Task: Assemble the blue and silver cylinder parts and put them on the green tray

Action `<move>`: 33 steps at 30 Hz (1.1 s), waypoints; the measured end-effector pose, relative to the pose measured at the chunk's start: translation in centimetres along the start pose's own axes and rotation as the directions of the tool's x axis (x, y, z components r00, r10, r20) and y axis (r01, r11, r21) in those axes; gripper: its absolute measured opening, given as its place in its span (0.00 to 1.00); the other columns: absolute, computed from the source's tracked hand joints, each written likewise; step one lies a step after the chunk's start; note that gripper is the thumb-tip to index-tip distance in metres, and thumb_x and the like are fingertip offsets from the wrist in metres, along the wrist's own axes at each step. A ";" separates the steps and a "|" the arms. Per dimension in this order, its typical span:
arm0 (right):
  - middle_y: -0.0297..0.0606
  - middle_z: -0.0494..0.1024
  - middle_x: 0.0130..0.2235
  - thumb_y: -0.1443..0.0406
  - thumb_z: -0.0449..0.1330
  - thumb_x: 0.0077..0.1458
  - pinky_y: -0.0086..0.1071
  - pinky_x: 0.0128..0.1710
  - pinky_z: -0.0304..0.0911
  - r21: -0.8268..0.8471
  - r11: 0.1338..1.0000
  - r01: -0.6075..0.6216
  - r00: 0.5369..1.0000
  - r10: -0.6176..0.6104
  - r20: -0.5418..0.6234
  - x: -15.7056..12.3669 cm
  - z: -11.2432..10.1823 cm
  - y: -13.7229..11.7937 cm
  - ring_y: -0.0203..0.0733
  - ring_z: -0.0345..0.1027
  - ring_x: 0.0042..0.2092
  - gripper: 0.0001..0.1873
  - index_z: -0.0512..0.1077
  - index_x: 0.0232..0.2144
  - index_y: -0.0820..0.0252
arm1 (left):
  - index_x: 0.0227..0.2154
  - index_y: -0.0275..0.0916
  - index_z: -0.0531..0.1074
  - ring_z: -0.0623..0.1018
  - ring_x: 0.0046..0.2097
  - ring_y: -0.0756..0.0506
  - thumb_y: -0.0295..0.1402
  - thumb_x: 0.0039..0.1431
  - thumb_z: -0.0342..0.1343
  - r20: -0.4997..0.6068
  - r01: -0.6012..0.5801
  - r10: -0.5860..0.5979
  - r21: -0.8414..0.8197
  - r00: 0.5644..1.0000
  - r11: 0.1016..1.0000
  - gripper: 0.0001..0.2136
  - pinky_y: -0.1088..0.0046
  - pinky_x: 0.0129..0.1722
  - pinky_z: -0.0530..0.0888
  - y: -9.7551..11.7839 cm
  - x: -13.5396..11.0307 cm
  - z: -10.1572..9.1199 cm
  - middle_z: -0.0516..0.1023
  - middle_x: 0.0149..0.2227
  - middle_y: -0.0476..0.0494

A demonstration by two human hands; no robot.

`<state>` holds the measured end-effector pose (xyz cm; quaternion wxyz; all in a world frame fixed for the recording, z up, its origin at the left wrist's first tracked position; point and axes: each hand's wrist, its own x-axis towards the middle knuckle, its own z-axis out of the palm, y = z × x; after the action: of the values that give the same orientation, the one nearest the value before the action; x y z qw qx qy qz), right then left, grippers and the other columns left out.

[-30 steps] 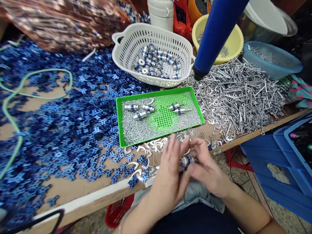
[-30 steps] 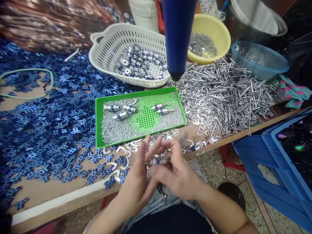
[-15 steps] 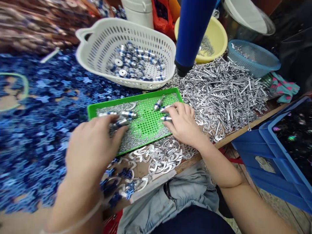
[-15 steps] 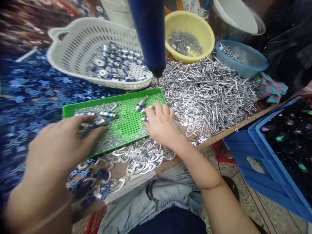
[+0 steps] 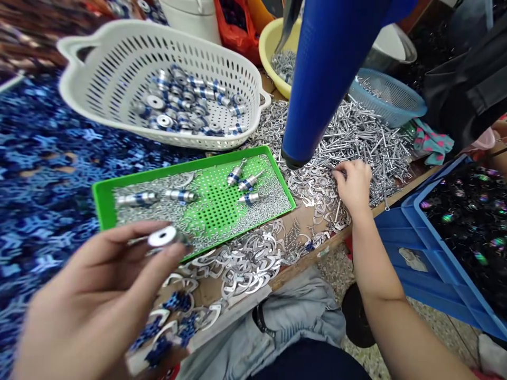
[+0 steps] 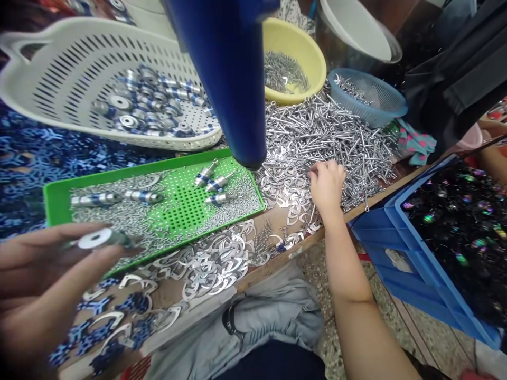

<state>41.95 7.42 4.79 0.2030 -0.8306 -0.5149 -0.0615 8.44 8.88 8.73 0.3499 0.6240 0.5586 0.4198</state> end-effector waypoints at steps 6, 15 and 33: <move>0.37 0.67 0.35 0.63 0.52 0.57 0.33 0.27 0.64 0.658 0.730 -0.182 0.974 0.228 0.016 -3.5 -2.4 -2.0 0.38 0.67 0.31 0.19 0.54 0.50 0.53 | 0.38 0.46 0.72 0.76 0.32 0.49 0.28 0.60 0.49 0.293 0.055 0.000 -0.178 0.956 0.983 0.09 0.74 0.27 0.73 0.5 -2.1 2.3 0.78 0.36 0.47; 0.37 0.76 0.35 0.62 0.54 0.56 0.35 0.37 0.66 0.554 0.815 -0.170 0.984 0.115 0.133 -10.6 -2.1 -3.2 0.39 0.71 0.36 0.06 0.67 0.36 0.57 | 0.31 0.34 0.75 0.76 0.31 0.40 0.28 0.58 0.49 0.609 -0.609 0.285 0.429 0.741 0.667 0.09 0.66 0.27 0.72 3.1 -2.5 10.2 0.75 0.27 0.39; 0.41 0.78 0.36 0.63 0.54 0.58 0.40 0.42 0.61 0.250 0.968 0.009 0.993 -0.038 0.112 -10.9 -3.4 -1.2 0.46 0.68 0.40 0.08 0.73 0.35 0.59 | 0.31 0.29 0.75 0.80 0.30 0.34 0.29 0.58 0.47 0.604 -0.402 -0.118 0.650 0.788 0.644 0.12 0.66 0.25 0.71 4.7 -1.6 13.0 0.79 0.26 0.29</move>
<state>36.22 -2.51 4.84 0.2749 -0.7945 -0.5392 0.0496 22.16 7.12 7.52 0.1802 0.8540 0.4864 -0.0407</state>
